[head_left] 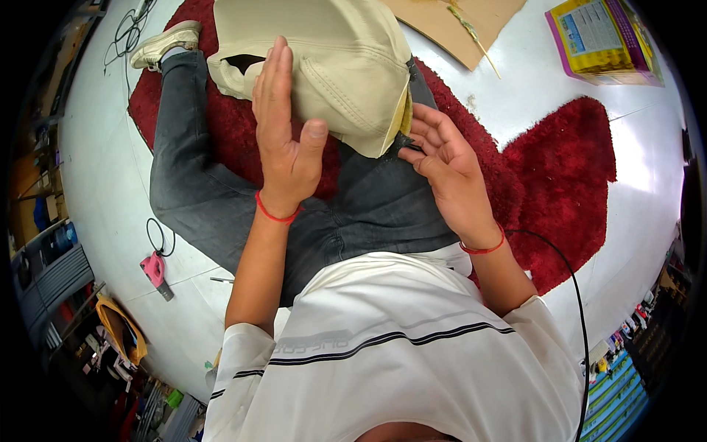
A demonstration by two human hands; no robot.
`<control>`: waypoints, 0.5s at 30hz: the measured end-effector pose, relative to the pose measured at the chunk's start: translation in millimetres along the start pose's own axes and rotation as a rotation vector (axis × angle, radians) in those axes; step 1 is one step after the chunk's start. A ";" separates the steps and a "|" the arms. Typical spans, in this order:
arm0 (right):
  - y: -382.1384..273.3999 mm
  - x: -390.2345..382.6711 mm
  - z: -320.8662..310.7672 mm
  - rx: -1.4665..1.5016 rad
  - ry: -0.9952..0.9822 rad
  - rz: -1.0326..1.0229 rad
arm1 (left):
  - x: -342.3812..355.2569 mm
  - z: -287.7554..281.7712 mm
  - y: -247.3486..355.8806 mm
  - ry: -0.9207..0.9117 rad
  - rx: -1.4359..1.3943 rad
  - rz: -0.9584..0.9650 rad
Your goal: The person is repairing a beige cap by hand. They manipulate the cap's interior, apply a substance with a brush, and fold and press the edges to secure the repair.
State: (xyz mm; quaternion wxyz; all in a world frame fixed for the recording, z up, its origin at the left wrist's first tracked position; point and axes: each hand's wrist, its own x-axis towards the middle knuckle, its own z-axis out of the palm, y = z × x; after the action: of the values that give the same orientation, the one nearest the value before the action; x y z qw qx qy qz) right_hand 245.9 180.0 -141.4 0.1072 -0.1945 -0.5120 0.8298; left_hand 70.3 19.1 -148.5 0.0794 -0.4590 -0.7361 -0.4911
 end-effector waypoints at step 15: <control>-22.7 71.7 -15.7 0.289 -0.200 0.141 | -6.8 11.2 46.0 0.148 0.011 -0.081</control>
State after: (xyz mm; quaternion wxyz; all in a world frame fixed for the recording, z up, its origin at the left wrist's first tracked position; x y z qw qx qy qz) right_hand 187.6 230.1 -142.6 0.0243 -0.1290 -0.3806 0.9154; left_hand 112.6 28.4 -128.2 0.1161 -0.3908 -0.7488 -0.5226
